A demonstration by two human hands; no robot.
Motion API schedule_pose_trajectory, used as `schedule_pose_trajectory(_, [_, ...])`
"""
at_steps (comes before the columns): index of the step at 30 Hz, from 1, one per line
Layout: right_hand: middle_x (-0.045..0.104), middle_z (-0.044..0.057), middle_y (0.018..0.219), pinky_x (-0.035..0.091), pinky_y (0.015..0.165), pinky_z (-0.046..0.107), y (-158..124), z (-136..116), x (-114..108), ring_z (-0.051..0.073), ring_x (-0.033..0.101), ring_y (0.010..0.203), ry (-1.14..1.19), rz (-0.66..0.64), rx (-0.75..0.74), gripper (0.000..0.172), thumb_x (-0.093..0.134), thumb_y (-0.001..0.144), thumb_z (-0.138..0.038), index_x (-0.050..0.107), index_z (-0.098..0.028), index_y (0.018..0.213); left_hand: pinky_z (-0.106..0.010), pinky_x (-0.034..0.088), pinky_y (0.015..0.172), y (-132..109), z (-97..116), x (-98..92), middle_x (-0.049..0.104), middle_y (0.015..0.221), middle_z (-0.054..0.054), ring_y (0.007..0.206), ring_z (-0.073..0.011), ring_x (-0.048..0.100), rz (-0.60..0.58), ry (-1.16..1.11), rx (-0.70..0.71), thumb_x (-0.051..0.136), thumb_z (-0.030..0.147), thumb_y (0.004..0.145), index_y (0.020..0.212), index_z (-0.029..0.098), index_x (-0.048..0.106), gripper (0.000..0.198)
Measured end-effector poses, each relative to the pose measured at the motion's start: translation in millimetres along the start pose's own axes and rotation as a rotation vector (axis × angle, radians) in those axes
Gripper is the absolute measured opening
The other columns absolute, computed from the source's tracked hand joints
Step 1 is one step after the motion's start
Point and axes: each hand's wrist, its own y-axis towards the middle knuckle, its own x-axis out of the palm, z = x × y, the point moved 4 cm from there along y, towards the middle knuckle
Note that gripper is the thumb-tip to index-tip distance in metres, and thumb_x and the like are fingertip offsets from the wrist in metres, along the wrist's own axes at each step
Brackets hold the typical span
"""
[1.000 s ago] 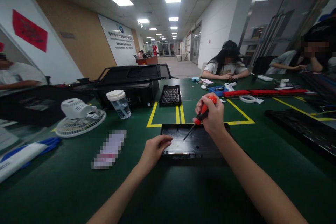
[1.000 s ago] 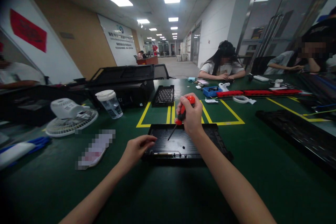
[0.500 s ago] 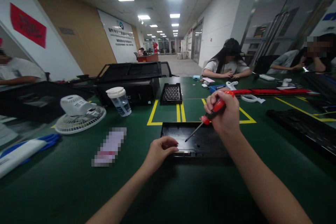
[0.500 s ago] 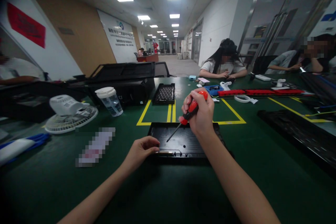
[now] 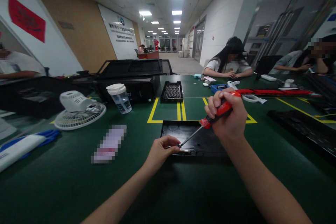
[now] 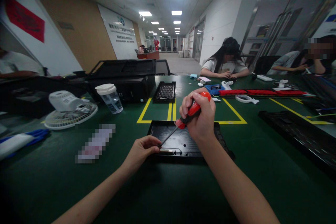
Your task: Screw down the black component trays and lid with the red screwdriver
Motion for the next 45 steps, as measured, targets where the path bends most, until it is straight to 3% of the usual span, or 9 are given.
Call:
schedule_pose_trajectory(26, [0.040,-0.006,0.052,0.031,0.034,0.017,-3,3,1,0.006,0.038,0.039,-0.022,-0.018,-0.016,0.010,0.047,0.074,-0.019,0.042,-0.018,0.066,-0.022,0.049,0.065,-3,5,5.6,0.068,0.068,0.001,0.064,-0.0119,0.063,-0.004,-0.056,-0.030,0.071,0.017,0.060,0.073,0.015,0.065,0.014])
schedule_pose_trajectory(38, [0.041,-0.005,0.049,0.033,0.031,0.018,-16,-6,20,0.007,0.040,0.035,-0.042,-0.208,-0.081,0.008,0.049,0.071,-0.021,0.045,-0.018,0.065,-0.024,0.050,0.067,-2,4,5.6,0.067,0.066,0.001,0.063,-0.0123,0.063,-0.031,-0.094,-0.046,0.070,0.021,0.063,0.076,0.015,0.065,0.016])
schedule_pose_trajectory(45, [0.042,-0.005,0.049,0.033,0.032,0.019,-19,-6,21,0.007,0.041,0.035,-0.074,-0.188,-0.070,0.006,0.048,0.072,-0.020,0.047,-0.018,0.066,-0.027,0.050,0.072,-3,4,6.3,0.068,0.074,-0.001,0.071,-0.0147,0.064,-0.071,-0.045,-0.046,0.068,0.023,0.065,0.080,0.015,0.065,0.017])
